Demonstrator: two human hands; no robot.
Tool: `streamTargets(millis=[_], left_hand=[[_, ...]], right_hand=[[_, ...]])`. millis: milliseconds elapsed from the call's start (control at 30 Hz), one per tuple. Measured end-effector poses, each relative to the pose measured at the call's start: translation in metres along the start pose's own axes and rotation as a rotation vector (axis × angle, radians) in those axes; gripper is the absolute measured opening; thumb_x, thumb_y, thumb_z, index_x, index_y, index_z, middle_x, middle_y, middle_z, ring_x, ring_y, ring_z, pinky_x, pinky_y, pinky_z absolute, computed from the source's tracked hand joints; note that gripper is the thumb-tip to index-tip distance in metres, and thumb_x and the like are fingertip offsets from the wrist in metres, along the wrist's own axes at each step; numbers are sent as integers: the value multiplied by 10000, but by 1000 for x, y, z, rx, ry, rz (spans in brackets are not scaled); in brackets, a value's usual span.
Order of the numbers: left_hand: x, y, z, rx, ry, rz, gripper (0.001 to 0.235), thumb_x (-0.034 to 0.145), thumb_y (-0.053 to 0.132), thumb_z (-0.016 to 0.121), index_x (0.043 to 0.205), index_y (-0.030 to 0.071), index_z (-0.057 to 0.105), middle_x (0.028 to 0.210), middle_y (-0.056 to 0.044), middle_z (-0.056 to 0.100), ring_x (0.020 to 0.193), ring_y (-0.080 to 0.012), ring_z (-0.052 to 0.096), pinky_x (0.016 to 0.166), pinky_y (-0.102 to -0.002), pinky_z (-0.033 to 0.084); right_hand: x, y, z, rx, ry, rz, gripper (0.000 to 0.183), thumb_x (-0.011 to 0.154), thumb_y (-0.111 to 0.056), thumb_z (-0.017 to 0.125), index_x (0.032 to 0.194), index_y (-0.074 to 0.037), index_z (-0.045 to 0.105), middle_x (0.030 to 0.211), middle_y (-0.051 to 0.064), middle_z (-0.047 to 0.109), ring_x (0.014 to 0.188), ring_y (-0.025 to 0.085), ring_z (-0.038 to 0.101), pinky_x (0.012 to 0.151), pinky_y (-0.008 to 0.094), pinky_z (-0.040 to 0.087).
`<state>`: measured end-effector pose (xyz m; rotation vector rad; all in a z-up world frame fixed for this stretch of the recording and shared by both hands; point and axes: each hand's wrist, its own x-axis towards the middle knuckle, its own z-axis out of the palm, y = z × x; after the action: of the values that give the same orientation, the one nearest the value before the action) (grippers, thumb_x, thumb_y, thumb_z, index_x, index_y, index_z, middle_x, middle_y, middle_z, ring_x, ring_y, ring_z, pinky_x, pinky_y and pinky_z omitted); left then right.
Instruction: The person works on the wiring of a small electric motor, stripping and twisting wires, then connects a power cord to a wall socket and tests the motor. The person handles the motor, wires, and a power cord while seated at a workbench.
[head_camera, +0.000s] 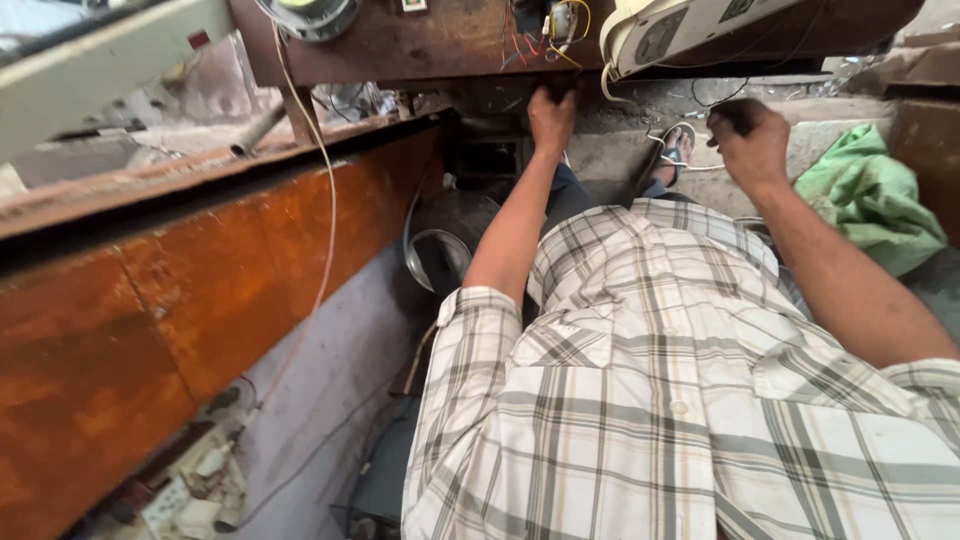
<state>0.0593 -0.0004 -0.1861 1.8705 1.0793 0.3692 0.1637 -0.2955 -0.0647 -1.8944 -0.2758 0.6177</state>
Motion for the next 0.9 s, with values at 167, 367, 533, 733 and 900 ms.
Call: streamTargets(millis=[167, 367, 533, 733, 900], left_hand=[[-50, 26, -29, -170, -52, 70, 274, 985, 224, 668, 1040, -37, 729, 904, -219, 745, 761, -317, 707, 734, -376, 544], [-111, 93, -117, -1072, -651, -539, 426, 1089, 294, 501, 1329, -38, 620, 1172, -178, 740, 1043, -286, 729, 869, -405, 569], [-94, 144, -151, -1271, -805, -517, 453, 1094, 296, 459, 1414, -5, 569, 1328, -191, 685, 1195, -304, 686, 988, -439, 569], [-79, 160, -157, -1226, -843, -485, 401, 1113, 253, 523, 1403, -16, 586, 1300, -194, 698, 1177, -296, 699, 991, -442, 585], [-65, 177, -158, -1195, -850, -461, 404, 1106, 281, 532, 1389, -1, 596, 1268, -178, 711, 1136, -276, 721, 975, -417, 610]], right_hand=[[-29, 12, -28, -17, -49, 71, 164, 1047, -53, 689, 1147, 78, 702, 965, 115, 730, 786, 142, 699, 681, 274, 559], [-31, 41, -56, 93, -6, 165, 155, 1051, -24, 645, 1154, 77, 703, 996, 114, 736, 782, 150, 707, 678, 268, 563], [-16, 39, -47, 175, 37, 203, 144, 1054, -19, 646, 1144, 80, 699, 997, 113, 736, 780, 161, 723, 635, 259, 539], [-13, 32, -35, 162, 13, 165, 153, 1052, -2, 630, 1159, 88, 693, 1026, 122, 741, 827, 162, 731, 693, 250, 574], [-12, 32, -34, 101, 42, 252, 164, 1046, -23, 628, 1165, 65, 699, 1011, 106, 747, 812, 155, 732, 648, 252, 552]])
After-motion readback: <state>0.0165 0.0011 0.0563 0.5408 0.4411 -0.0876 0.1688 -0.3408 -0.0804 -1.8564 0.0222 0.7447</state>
